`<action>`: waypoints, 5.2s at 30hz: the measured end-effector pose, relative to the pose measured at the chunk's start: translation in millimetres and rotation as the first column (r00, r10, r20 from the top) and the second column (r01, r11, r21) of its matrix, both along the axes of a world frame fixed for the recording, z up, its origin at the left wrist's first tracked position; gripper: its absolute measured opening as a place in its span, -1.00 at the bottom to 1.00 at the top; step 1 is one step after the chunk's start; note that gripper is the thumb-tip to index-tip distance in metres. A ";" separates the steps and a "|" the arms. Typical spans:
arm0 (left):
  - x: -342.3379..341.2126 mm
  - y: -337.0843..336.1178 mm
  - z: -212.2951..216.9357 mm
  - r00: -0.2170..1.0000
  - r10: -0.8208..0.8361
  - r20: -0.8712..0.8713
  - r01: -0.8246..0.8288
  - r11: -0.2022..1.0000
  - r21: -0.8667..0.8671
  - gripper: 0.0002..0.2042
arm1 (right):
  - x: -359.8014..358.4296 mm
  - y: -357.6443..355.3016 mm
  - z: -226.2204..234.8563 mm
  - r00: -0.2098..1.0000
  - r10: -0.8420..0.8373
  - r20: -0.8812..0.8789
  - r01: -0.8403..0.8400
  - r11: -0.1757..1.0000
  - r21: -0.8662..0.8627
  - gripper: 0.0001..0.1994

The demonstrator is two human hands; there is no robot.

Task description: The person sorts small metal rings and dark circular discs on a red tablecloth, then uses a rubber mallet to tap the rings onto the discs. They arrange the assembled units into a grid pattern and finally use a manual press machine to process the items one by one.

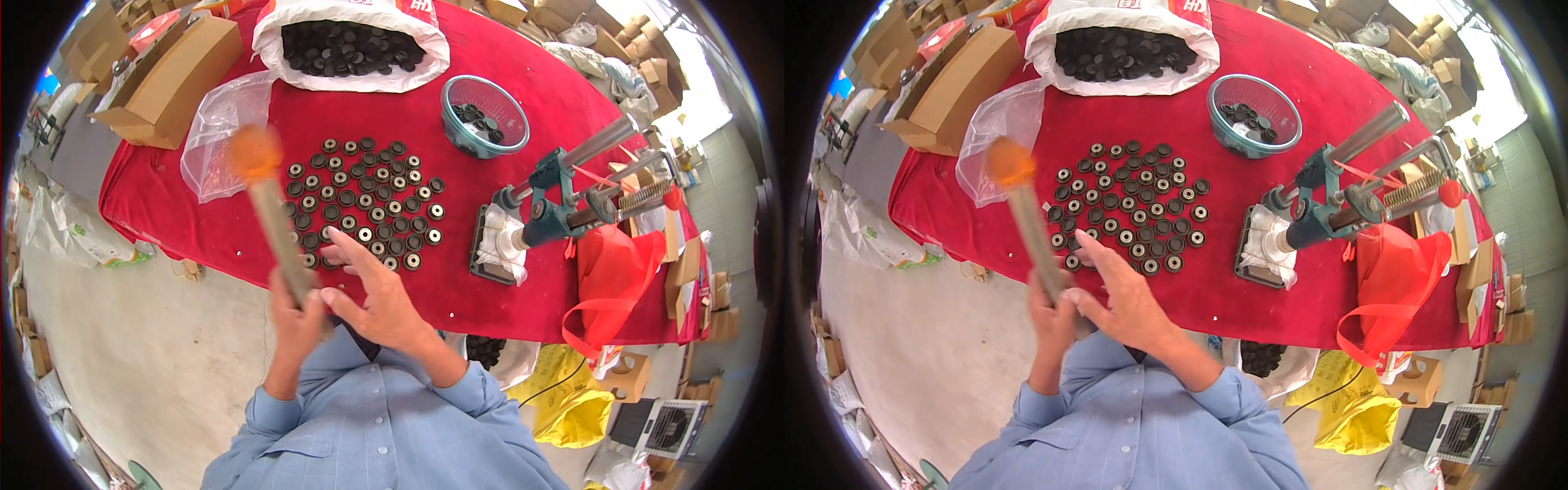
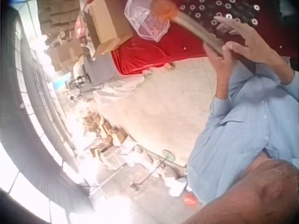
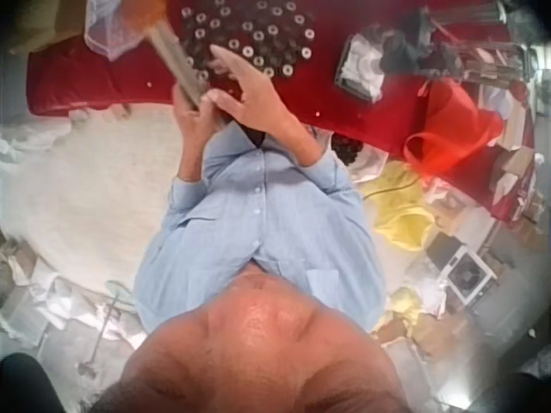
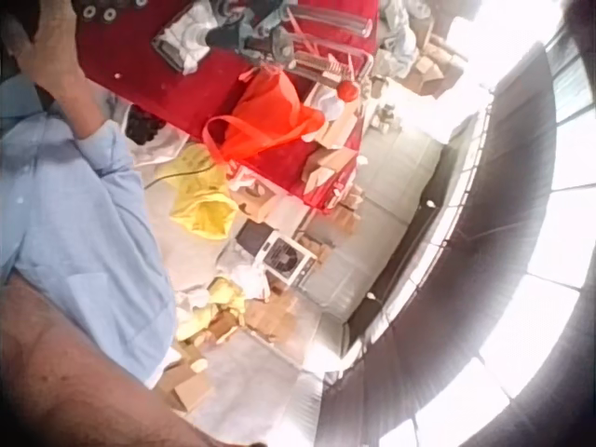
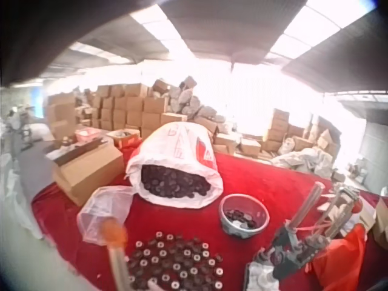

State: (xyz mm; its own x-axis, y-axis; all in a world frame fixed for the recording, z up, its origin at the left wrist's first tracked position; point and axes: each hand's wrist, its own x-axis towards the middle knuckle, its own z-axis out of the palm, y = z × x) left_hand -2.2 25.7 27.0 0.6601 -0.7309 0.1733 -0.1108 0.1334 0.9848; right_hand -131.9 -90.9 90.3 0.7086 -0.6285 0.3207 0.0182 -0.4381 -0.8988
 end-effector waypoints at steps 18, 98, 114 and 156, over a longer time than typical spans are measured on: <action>55.6 -23.0 -30.7 0.635 -0.039 0.772 -0.210 0.952 0.221 -0.20 | 28.9 -128.6 -2.3 0.935 -0.259 -0.242 0.239 0.965 -0.111 -0.29; 52.8 -33.0 -39.8 0.597 -0.099 0.796 -0.272 0.909 0.316 -0.21 | 28.8 -61.4 -7.1 0.914 -0.034 -0.403 -0.024 0.990 -0.139 -0.31; 52.5 -34.1 -45.8 0.678 0.020 0.735 -0.277 0.933 0.230 0.07 | 14.1 -49.6 -7.4 0.922 -0.140 -0.362 0.170 0.984 0.054 -0.39; 32.3 -35.8 -33.9 0.739 -0.117 0.664 -0.171 0.920 0.353 0.46 | -46.7 -11.2 -7.1 0.929 -0.153 -0.336 0.100 0.980 -0.169 -0.34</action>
State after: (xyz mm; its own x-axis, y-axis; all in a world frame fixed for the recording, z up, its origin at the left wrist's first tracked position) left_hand 30.1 -10.0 -6.9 0.4998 -0.8145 0.2946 -0.7468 -0.2329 0.6230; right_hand -178.6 -102.1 83.2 0.7095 -0.6851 0.1651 -0.3468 -0.5434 -0.7645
